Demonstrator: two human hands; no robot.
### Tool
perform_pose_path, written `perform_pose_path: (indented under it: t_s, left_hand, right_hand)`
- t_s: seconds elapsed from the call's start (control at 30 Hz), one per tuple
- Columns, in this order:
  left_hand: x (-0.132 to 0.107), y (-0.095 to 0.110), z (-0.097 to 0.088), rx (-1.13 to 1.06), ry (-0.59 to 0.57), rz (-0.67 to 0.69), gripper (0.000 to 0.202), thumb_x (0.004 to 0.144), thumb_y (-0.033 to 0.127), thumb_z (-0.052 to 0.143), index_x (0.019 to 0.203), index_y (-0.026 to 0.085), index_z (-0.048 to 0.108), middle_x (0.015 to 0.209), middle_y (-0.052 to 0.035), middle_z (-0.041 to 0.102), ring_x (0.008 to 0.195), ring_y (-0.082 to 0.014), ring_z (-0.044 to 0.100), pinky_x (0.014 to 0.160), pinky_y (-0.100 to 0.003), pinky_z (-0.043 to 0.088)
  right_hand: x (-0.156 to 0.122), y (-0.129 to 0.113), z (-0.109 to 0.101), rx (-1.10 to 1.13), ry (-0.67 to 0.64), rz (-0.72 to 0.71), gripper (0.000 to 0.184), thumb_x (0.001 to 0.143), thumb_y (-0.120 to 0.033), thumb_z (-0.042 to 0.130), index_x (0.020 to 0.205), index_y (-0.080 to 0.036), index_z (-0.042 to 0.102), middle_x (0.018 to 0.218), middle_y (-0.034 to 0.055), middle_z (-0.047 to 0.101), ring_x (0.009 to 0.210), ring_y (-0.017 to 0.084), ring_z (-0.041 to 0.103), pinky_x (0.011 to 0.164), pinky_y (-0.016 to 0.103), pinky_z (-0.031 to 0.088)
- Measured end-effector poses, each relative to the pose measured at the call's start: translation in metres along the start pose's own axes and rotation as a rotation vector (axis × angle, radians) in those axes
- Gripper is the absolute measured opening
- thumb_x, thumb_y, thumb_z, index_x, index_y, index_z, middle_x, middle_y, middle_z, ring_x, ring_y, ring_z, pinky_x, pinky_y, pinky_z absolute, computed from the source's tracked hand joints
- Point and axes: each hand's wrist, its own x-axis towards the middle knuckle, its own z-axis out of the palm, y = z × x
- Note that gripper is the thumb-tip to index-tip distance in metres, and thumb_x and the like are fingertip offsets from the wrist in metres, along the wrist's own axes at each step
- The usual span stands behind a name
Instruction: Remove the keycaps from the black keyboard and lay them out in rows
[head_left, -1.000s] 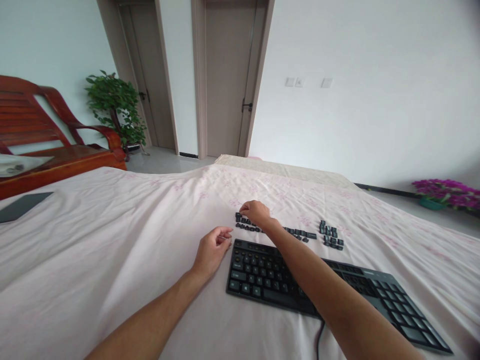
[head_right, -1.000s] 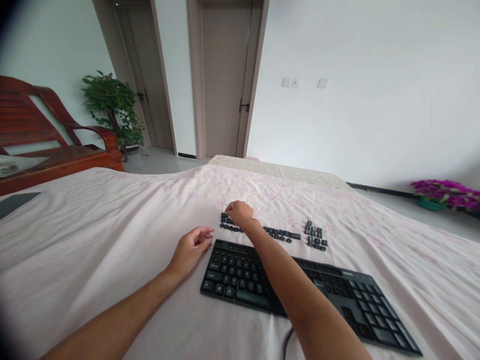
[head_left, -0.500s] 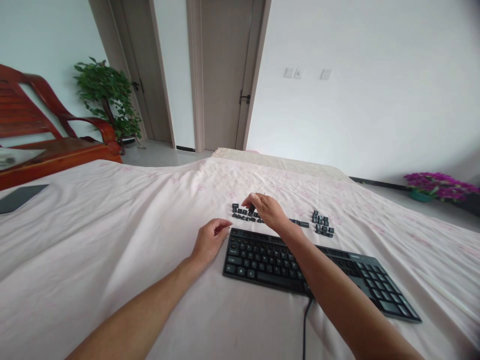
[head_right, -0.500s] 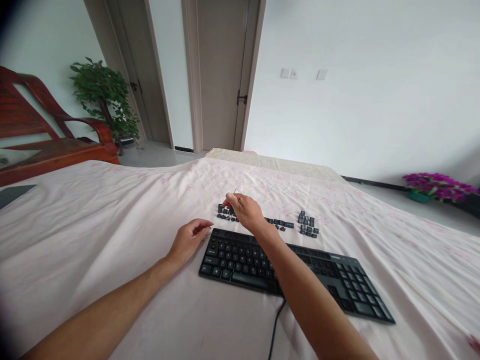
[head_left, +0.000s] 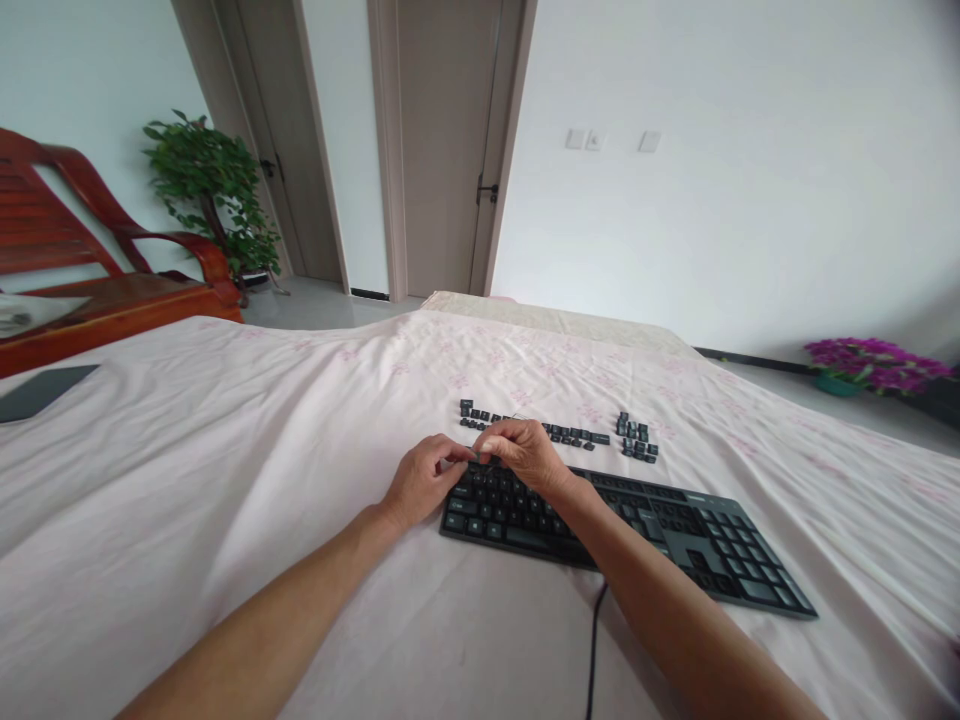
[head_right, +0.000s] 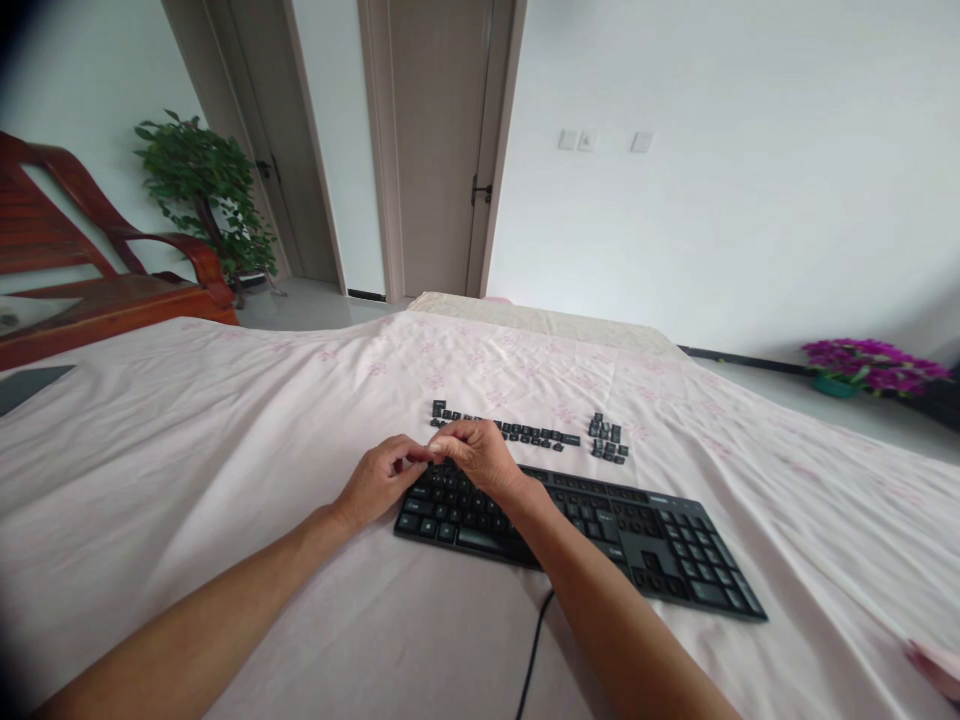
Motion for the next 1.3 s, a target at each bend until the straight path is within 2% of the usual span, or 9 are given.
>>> perform_pose_path:
  t_s: [0.2,0.37,0.47,0.67,0.77,1.03,1.3]
  left_hand:
    - [-0.001,0.002,-0.001,0.101,-0.123,0.080,0.016,0.079,0.022,0.062,0.092,0.026,0.070,0.090,-0.0032,0.063,0.091,-0.0208,0.057,0.079,-0.031,0.044]
    - [0.000,-0.007,0.004,0.123,-0.121,0.051,0.007,0.080,0.026,0.062,0.083,0.023,0.067,0.086,-0.0024,0.061,0.087,-0.0206,0.055,0.077,-0.031,0.043]
    - [0.000,-0.011,0.005,0.101,-0.121,0.022,0.010,0.080,0.028,0.062,0.087,0.022,0.065,0.087,-0.0028,0.060,0.087,-0.0207,0.054,0.077,-0.031,0.043]
    - [0.002,-0.011,0.006,0.145,-0.188,0.104,0.010,0.082,0.029,0.061,0.085,0.024,0.069,0.088,-0.0034,0.062,0.092,-0.0222,0.055,0.080,-0.032,0.042]
    - [0.004,-0.011,0.009,0.166,-0.173,0.119,0.010,0.082,0.031,0.062,0.081,0.025,0.070,0.085,-0.0026,0.063,0.087,-0.0215,0.056,0.077,-0.030,0.042]
    - [0.001,-0.003,0.011,0.160,-0.159,0.150,0.023,0.089,0.037,0.051,0.087,0.028,0.072,0.086,-0.0012,0.066,0.083,-0.0183,0.059,0.077,-0.027,0.044]
    - [-0.005,0.002,0.010,0.224,-0.110,0.197,0.029,0.092,0.039,0.048,0.086,0.025,0.072,0.082,-0.0022,0.065,0.078,-0.0153,0.059,0.072,-0.024,0.044]
  right_hand:
    - [0.004,0.005,0.004,-0.089,-0.091,-0.054,0.037,0.082,-0.047,0.061,0.067,-0.015,0.070,0.062,0.0029,0.066,0.059,0.013,0.059,0.058,0.022,0.045]
    - [0.007,-0.008,0.014,-0.370,-0.178,-0.067,0.036,0.085,-0.049,0.058,0.073,-0.019,0.073,0.066,0.0016,0.069,0.063,0.012,0.062,0.061,0.020,0.043]
    - [0.009,-0.012,0.019,-0.466,-0.231,-0.122,0.035,0.085,-0.048,0.058,0.072,-0.020,0.074,0.065,0.0008,0.070,0.063,0.012,0.062,0.063,0.019,0.043]
    - [0.003,0.007,0.014,-0.307,-0.080,-0.082,0.040,0.087,-0.049,0.054,0.073,-0.017,0.072,0.060,0.0010,0.067,0.057,0.012,0.061,0.057,0.019,0.043]
    - [0.000,0.013,0.014,-0.323,-0.047,-0.099,0.041,0.089,-0.047,0.051,0.070,-0.017,0.070,0.059,0.0003,0.066,0.055,0.012,0.060,0.057,0.020,0.043]
    - [-0.015,0.010,0.025,-0.561,0.140,-0.303,0.053,0.097,-0.043,0.029,0.060,-0.018,0.059,0.061,0.0037,0.062,0.059,0.013,0.055,0.063,0.024,0.041]
    - [-0.020,0.010,0.026,-0.649,0.173,-0.489,0.057,0.098,-0.044,0.020,0.057,-0.019,0.049,0.056,0.0035,0.055,0.053,0.012,0.049,0.057,0.025,0.036]
